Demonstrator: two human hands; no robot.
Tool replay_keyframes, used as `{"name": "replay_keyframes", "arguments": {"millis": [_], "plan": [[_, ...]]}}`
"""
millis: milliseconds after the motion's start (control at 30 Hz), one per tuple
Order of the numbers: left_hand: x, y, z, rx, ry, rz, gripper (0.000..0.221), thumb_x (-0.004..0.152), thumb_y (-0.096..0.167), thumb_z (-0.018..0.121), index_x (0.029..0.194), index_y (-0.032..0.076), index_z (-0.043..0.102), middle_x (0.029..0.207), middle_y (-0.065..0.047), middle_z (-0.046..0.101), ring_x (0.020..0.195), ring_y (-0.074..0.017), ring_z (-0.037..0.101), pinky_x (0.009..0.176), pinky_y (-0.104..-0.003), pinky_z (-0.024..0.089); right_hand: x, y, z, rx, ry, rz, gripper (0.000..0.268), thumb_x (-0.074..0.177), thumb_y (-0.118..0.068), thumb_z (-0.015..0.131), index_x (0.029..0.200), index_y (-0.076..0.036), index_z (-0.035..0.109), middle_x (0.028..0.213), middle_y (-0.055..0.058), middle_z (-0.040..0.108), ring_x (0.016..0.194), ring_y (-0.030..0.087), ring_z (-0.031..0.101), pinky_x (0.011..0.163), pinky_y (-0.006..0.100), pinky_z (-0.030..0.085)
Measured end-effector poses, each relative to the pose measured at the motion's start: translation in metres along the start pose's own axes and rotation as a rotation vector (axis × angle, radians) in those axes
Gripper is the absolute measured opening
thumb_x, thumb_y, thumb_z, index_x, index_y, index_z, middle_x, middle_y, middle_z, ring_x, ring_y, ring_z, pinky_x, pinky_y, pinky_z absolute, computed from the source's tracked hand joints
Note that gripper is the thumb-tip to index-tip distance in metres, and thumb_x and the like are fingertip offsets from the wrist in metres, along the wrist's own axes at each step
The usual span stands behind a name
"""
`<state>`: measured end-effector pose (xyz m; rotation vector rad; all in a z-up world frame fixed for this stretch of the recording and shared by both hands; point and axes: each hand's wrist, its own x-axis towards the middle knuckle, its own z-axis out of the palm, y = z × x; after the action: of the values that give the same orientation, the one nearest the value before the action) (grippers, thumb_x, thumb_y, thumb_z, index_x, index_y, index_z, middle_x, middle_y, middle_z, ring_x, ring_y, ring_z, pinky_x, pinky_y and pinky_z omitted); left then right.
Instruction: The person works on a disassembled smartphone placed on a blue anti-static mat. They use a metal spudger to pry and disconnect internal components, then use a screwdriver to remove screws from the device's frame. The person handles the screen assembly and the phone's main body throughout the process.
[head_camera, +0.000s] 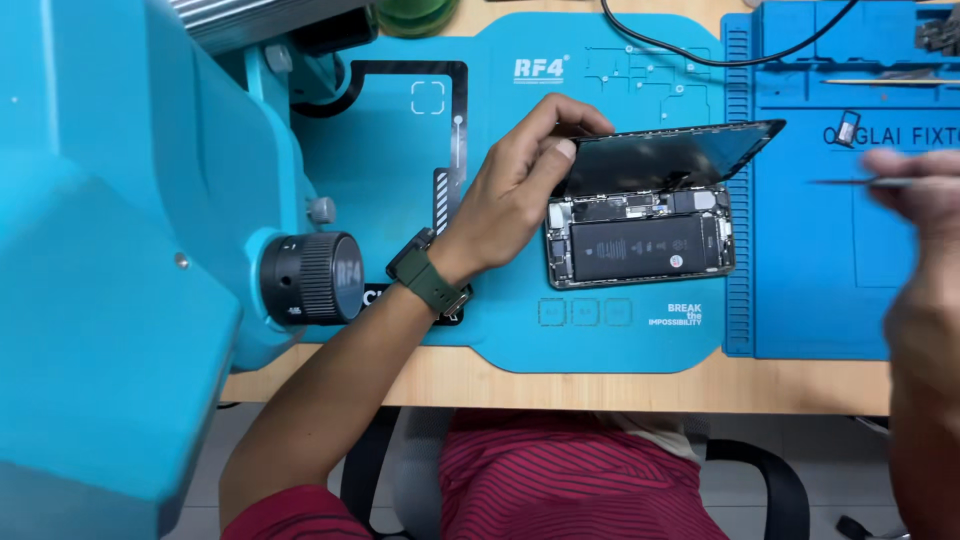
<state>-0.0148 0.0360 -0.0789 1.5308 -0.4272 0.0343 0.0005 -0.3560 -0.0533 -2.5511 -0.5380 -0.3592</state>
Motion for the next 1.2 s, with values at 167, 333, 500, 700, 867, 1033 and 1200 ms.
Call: {"name": "replay_keyframes", "arguments": {"millis": [167, 333, 500, 700, 867, 1033, 1200], "plan": [[0.003, 0.008, -0.005, -0.01, -0.009, -0.07, 0.035, 0.119, 0.041, 0.04, 0.136, 0.02, 0.062, 0.134, -0.005, 0.068, 0.116, -0.0193, 0.071, 0.096, -0.034, 0.062, 0.023, -0.158, 0.027, 0.445, 0.033, -0.253, 0.029, 0.115, 0.033, 0.065, 0.128, 0.03, 0.04, 0.134, 0.045, 0.051, 0.112, 0.063, 0.078, 0.105, 0.063, 0.074], [0.002, 0.012, -0.006, 0.011, 0.011, -0.136, 0.029, 0.12, 0.034, 0.047, 0.136, 0.02, 0.066, 0.071, 0.008, 0.031, 0.066, -0.0074, 0.03, 0.077, -0.03, 0.038, 0.019, -0.15, 0.083, 0.745, -0.009, -0.342, 0.071, 0.112, 0.019, 0.062, 0.159, -0.011, 0.019, 0.116, 0.037, 0.068, 0.103, 0.046, 0.084, 0.092, 0.046, 0.074], [0.002, 0.001, -0.006, 0.019, -0.009, -0.04, 0.036, 0.122, 0.042, 0.039, 0.14, 0.021, 0.061, 0.147, -0.004, 0.065, 0.147, -0.0306, 0.063, 0.127, -0.049, 0.054, 0.016, -0.14, 0.095, 0.619, 0.007, -0.436, 0.078, 0.114, 0.015, 0.068, 0.167, -0.012, 0.018, 0.116, 0.035, 0.072, 0.109, 0.043, 0.085, 0.089, 0.04, 0.074], [0.003, 0.001, -0.005, -0.002, -0.001, -0.046, 0.038, 0.122, 0.044, 0.039, 0.139, 0.019, 0.061, 0.14, -0.003, 0.068, 0.13, -0.0217, 0.07, 0.116, -0.038, 0.058, 0.019, -0.139, 0.1, 0.575, 0.007, -0.454, 0.064, 0.116, 0.015, 0.069, 0.162, -0.002, 0.028, 0.121, 0.036, 0.069, 0.112, 0.042, 0.085, 0.091, 0.041, 0.076], [0.003, 0.005, -0.005, 0.011, 0.011, -0.058, 0.037, 0.121, 0.042, 0.039, 0.136, 0.018, 0.063, 0.134, -0.001, 0.069, 0.113, -0.0153, 0.068, 0.104, -0.033, 0.054, 0.02, -0.14, 0.1, 0.584, 0.008, -0.457, 0.065, 0.114, 0.019, 0.07, 0.16, -0.001, 0.029, 0.12, 0.037, 0.066, 0.109, 0.042, 0.085, 0.09, 0.042, 0.076], [0.002, 0.004, -0.005, -0.005, 0.003, -0.039, 0.036, 0.122, 0.043, 0.039, 0.137, 0.02, 0.062, 0.14, -0.004, 0.068, 0.132, -0.0235, 0.071, 0.117, -0.039, 0.058, 0.021, -0.142, 0.099, 0.597, -0.014, -0.447, 0.062, 0.115, 0.018, 0.068, 0.159, -0.001, 0.029, 0.12, 0.037, 0.067, 0.11, 0.042, 0.084, 0.092, 0.042, 0.075], [0.002, 0.003, -0.004, -0.01, 0.002, -0.034, 0.037, 0.122, 0.044, 0.039, 0.138, 0.02, 0.062, 0.139, -0.004, 0.069, 0.132, -0.0235, 0.072, 0.117, -0.039, 0.059, 0.021, -0.141, 0.1, 0.594, 0.001, -0.453, 0.061, 0.115, 0.017, 0.068, 0.159, -0.001, 0.029, 0.122, 0.037, 0.064, 0.109, 0.041, 0.084, 0.093, 0.043, 0.075]]}}
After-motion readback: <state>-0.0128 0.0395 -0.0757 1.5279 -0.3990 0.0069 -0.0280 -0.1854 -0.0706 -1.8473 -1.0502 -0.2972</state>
